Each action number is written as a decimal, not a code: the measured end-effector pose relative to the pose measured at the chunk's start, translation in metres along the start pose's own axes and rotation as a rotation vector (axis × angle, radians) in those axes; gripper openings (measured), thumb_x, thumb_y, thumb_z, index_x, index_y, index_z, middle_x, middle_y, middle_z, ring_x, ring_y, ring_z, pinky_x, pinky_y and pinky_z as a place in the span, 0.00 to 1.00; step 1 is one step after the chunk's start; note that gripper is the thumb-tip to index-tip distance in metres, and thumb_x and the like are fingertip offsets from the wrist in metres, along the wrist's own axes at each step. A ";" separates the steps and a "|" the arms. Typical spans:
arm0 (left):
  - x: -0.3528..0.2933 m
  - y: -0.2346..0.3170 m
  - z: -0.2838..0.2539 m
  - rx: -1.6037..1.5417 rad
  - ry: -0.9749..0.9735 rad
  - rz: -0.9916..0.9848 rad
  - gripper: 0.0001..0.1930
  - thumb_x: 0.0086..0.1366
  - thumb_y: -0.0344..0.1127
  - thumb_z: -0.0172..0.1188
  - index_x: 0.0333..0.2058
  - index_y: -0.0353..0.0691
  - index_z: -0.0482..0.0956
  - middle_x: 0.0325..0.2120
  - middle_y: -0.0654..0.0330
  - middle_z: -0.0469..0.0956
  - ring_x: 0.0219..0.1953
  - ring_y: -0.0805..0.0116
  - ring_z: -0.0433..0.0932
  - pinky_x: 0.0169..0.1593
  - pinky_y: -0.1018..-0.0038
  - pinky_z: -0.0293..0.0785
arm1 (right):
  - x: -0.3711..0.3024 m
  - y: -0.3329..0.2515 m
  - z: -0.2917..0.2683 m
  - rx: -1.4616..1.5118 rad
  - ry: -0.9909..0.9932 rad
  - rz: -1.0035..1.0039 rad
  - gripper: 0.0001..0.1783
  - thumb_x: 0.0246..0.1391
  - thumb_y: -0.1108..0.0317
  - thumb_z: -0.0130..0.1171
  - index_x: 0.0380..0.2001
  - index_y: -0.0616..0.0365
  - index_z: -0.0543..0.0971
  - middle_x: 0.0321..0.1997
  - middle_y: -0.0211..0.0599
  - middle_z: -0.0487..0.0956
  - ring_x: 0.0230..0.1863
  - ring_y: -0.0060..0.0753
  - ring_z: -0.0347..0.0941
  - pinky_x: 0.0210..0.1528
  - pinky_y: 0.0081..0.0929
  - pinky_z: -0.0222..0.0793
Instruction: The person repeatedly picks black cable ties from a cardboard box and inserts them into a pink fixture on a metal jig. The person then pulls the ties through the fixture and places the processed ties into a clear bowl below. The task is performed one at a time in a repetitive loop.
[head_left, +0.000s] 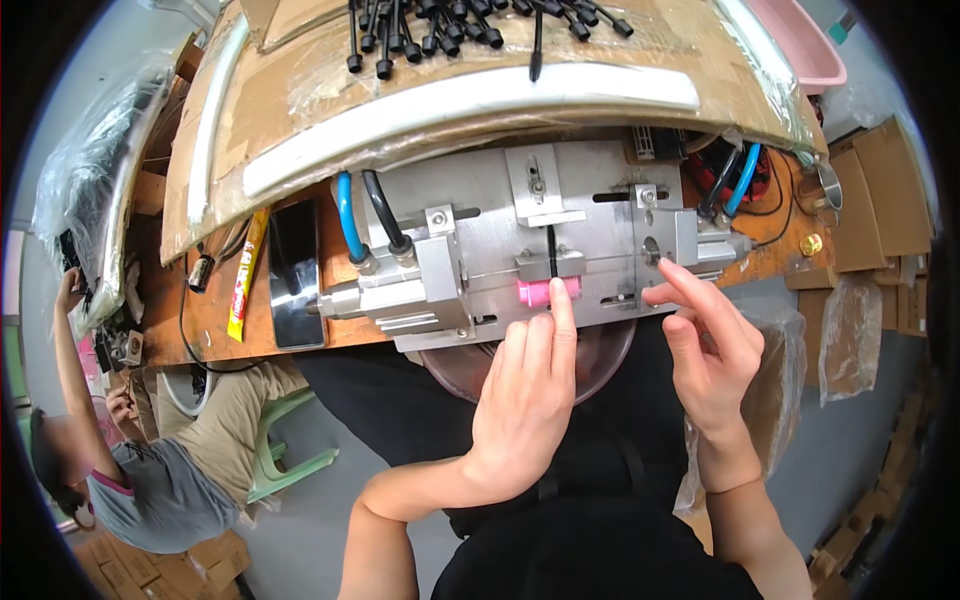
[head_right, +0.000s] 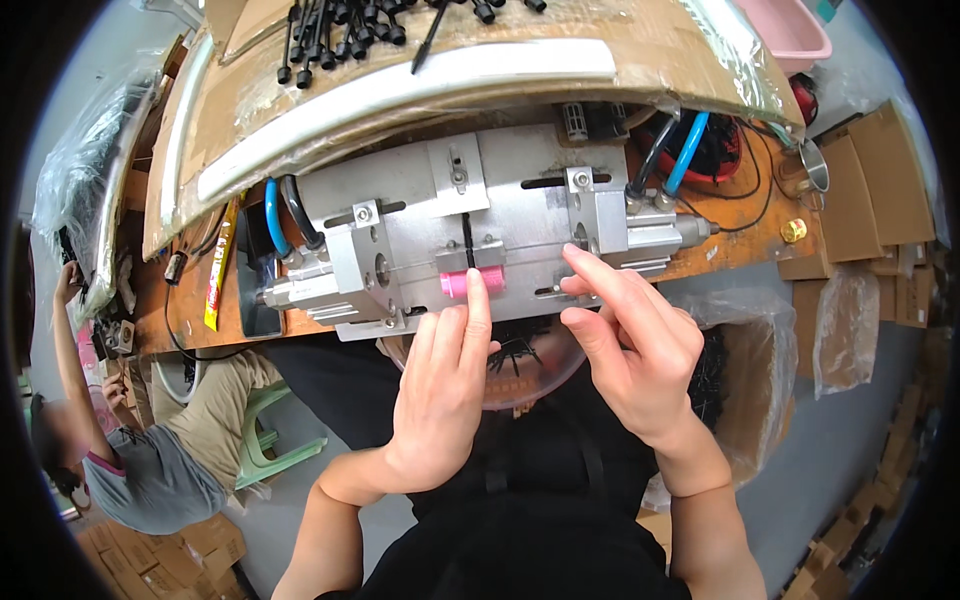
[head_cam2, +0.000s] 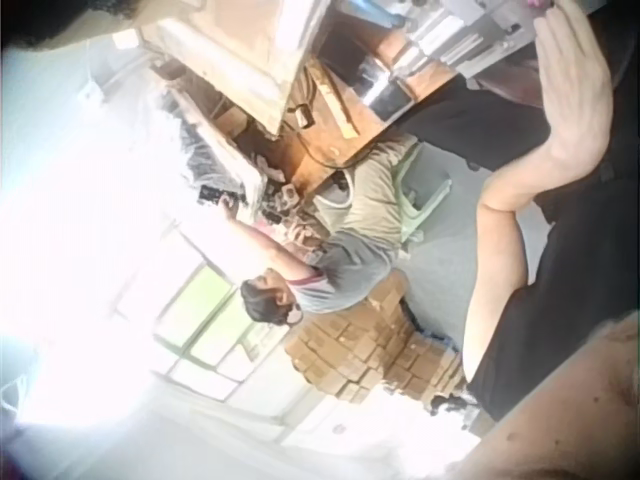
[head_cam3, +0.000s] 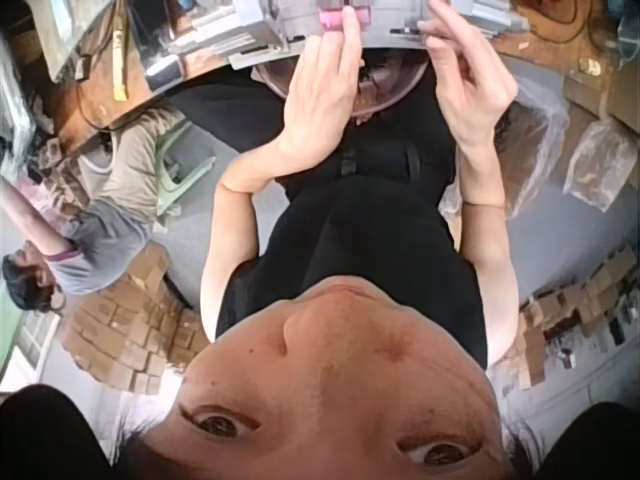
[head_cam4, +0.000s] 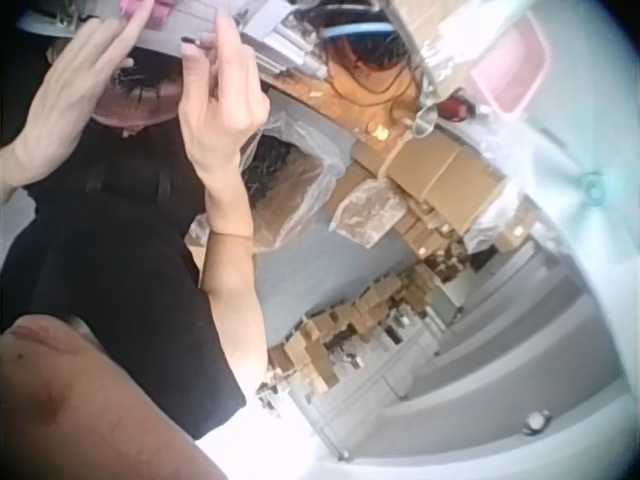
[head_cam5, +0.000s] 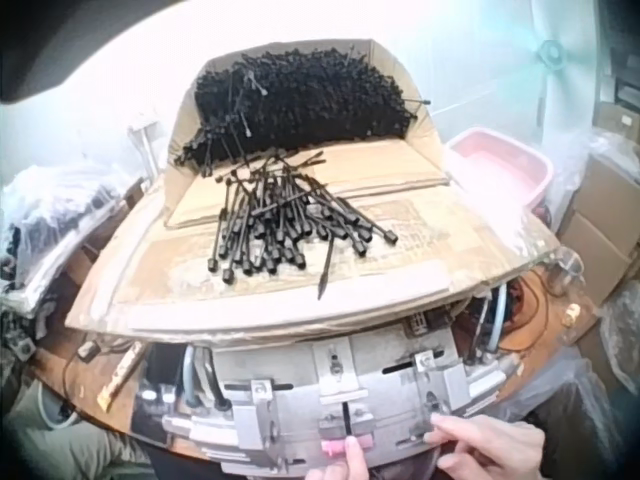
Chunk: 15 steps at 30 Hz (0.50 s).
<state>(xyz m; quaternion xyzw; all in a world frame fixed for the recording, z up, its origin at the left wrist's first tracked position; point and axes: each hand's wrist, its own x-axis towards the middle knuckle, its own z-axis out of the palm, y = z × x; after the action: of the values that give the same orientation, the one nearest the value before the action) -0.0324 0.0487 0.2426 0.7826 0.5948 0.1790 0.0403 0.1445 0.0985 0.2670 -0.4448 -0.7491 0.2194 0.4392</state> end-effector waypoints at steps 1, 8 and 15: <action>0.000 -0.001 -0.001 0.005 -0.008 -0.004 0.36 0.53 0.24 0.58 0.63 0.24 0.60 0.34 0.58 0.68 0.36 0.65 0.69 0.44 0.74 0.72 | 0.004 -0.003 -0.003 -0.034 -0.005 -0.005 0.20 0.51 0.76 0.66 0.50 0.62 0.80 0.33 0.36 0.82 0.19 0.18 0.66 0.22 0.16 0.62; 0.081 -0.065 -0.080 -0.029 0.447 0.102 0.18 0.56 0.19 0.56 0.46 0.40 0.78 0.33 0.53 0.74 0.33 0.59 0.74 0.40 0.67 0.71 | 0.117 -0.001 -0.017 -0.377 0.217 -0.422 0.06 0.53 0.76 0.63 0.36 0.61 0.81 0.34 0.36 0.82 0.27 0.23 0.72 0.27 0.21 0.65; 0.166 -0.156 -0.123 -0.142 0.130 -0.155 0.08 0.58 0.25 0.64 0.38 0.36 0.79 0.25 0.56 0.77 0.31 0.62 0.77 0.39 0.69 0.73 | 0.266 0.021 0.005 -0.529 -0.424 -0.772 0.16 0.46 0.75 0.67 0.41 0.59 0.82 0.31 0.41 0.81 0.33 0.34 0.79 0.36 0.28 0.74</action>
<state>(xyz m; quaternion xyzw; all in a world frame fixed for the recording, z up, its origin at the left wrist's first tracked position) -0.1781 0.2325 0.3529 0.7161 0.6408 0.2676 0.0707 0.0921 0.3376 0.3723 -0.1772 -0.9613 -0.0702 0.1990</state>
